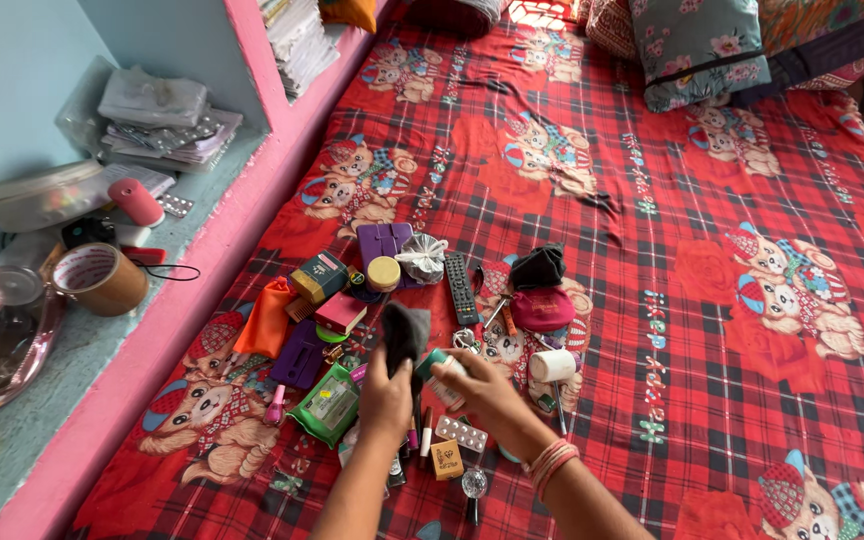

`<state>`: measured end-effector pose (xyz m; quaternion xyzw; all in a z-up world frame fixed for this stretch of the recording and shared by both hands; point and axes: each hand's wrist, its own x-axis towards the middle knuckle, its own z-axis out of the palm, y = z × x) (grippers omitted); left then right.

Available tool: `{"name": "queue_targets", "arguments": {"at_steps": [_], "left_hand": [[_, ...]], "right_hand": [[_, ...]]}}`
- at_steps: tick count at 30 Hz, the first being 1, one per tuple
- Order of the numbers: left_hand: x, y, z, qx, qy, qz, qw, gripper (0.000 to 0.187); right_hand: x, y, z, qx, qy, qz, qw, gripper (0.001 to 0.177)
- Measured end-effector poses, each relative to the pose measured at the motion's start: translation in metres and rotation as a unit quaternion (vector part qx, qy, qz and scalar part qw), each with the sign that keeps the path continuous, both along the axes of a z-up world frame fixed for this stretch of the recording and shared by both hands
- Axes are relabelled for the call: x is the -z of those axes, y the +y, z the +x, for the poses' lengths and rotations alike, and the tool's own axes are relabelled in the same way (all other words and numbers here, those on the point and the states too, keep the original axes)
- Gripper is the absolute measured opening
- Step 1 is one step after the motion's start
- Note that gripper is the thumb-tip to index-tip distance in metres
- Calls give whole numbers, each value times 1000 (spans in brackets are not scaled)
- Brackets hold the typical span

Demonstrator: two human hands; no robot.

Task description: The person removes various bottles, jars, a remote control, a cloth pouch and other small items from a built-in bedroom shelf and places them on the bed. They wipe the empty shelf with a dark cloth, then carry the items back one at a time and arrange them in a row on the shelf.

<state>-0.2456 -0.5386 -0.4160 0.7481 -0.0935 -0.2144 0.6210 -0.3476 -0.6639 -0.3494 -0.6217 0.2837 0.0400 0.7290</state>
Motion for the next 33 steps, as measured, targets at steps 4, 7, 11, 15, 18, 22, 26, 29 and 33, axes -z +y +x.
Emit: {"name": "queue_targets", "arguments": {"at_steps": [4, 7, 11, 15, 18, 22, 26, 29, 33], "left_hand": [[-24, 5, -4, 79, -124, -99, 984, 30], [-43, 4, -10, 71, -176, -96, 977, 32], [-75, 6, -10, 29, -186, -36, 982, 34], [-99, 13, -19, 34, -184, 37, 982, 33], [-108, 19, -32, 41, -219, 90, 971, 32], [-116, 25, -38, 45, -285, 69, 955, 33], [-127, 30, -41, 58, -197, 80, 975, 35], [-130, 33, -51, 56, -215, 158, 962, 36], [-119, 42, -60, 80, -138, 260, 952, 40]], "right_hand": [[4, -12, 1, 5, -46, -60, 997, 47], [9, -15, 2, 19, -88, -47, 995, 46], [10, -1, 4, 21, -145, -41, 988, 45], [7, 6, -1, 59, -179, -30, 982, 44], [3, 9, -7, 67, -163, -36, 984, 45], [2, 11, -16, 24, -126, -44, 991, 44], [6, 15, -16, 10, -201, -34, 979, 45], [9, 25, -15, 57, -242, -54, 967, 44], [5, 34, -25, 206, -132, 69, 967, 41]]}}
